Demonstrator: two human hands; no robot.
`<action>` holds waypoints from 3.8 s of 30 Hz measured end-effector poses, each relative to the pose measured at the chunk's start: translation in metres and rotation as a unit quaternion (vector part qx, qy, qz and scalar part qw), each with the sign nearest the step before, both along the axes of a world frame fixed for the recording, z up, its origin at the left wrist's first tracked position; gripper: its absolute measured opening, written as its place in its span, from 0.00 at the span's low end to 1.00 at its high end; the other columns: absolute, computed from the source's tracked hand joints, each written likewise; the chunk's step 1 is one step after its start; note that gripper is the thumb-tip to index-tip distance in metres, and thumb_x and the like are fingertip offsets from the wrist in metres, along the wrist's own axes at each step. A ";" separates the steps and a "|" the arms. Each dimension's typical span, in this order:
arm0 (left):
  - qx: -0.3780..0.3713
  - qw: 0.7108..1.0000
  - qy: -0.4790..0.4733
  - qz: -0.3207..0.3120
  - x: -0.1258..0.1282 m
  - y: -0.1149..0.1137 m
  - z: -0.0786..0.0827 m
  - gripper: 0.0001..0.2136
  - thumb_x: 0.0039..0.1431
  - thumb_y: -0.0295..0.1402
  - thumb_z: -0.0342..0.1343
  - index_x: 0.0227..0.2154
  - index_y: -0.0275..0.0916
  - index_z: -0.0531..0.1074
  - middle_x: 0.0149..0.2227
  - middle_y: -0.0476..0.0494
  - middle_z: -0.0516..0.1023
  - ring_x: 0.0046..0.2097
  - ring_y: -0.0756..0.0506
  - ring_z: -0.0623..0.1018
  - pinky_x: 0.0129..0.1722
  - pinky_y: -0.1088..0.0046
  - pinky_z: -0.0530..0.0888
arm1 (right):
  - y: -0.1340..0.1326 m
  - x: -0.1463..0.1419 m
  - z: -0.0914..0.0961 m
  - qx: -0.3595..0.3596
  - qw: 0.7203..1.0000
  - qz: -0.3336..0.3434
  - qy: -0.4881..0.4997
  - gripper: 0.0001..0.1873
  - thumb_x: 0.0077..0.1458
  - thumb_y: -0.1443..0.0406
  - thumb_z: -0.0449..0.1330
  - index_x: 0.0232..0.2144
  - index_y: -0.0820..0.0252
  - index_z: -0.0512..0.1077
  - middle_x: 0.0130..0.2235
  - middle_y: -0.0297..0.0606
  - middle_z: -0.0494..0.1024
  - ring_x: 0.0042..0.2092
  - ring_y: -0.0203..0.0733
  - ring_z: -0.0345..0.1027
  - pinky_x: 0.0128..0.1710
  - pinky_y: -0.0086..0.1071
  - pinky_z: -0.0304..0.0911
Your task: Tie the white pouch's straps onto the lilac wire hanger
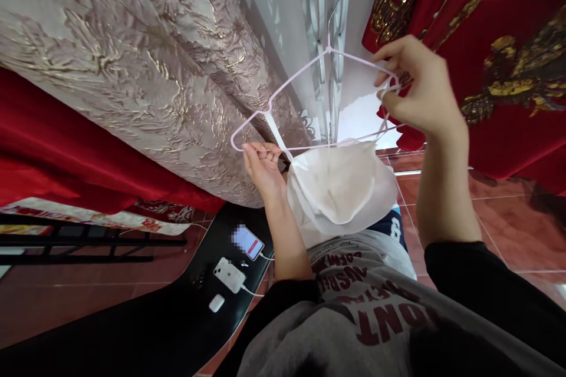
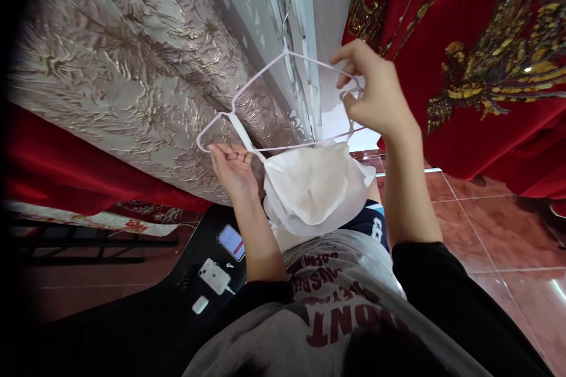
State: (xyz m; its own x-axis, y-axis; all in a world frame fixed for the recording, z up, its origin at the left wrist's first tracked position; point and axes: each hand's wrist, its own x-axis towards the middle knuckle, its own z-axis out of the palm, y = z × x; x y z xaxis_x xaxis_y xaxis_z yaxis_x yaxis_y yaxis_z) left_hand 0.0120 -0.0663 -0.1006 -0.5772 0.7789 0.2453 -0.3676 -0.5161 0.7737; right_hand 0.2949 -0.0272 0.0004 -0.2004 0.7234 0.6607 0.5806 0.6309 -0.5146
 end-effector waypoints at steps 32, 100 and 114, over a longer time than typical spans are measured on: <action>0.014 0.999 -0.022 0.035 -0.033 -0.030 0.061 0.09 0.67 0.33 0.56 0.47 0.44 0.77 0.64 0.45 0.76 0.65 0.46 0.75 0.42 0.77 0.76 | -0.038 -0.050 -0.119 0.046 0.999 -0.004 0.027 0.13 0.67 0.64 0.57 0.49 0.46 0.78 0.44 0.33 0.83 0.49 0.47 0.73 0.64 0.53 0.58; -0.053 0.955 0.277 -0.088 -0.035 0.015 0.078 0.20 0.53 0.28 0.72 0.48 0.44 0.77 0.43 0.44 0.83 0.48 0.41 0.84 0.48 0.66 0.80 | -0.041 -0.062 -0.112 0.013 0.998 -0.013 0.065 0.06 0.63 0.59 0.61 0.35 0.50 0.77 0.39 0.32 0.85 0.43 0.47 0.71 0.55 0.48 0.60; -0.046 0.996 0.061 -0.047 0.012 0.009 -0.016 0.18 0.56 0.49 0.69 0.32 0.39 0.73 0.27 0.52 0.71 0.28 0.53 0.75 0.34 0.76 0.75 | -0.040 -0.071 -0.124 0.029 0.998 -0.026 0.039 0.14 0.62 0.66 0.59 0.48 0.47 0.78 0.46 0.34 0.84 0.50 0.50 0.74 0.67 0.59 0.57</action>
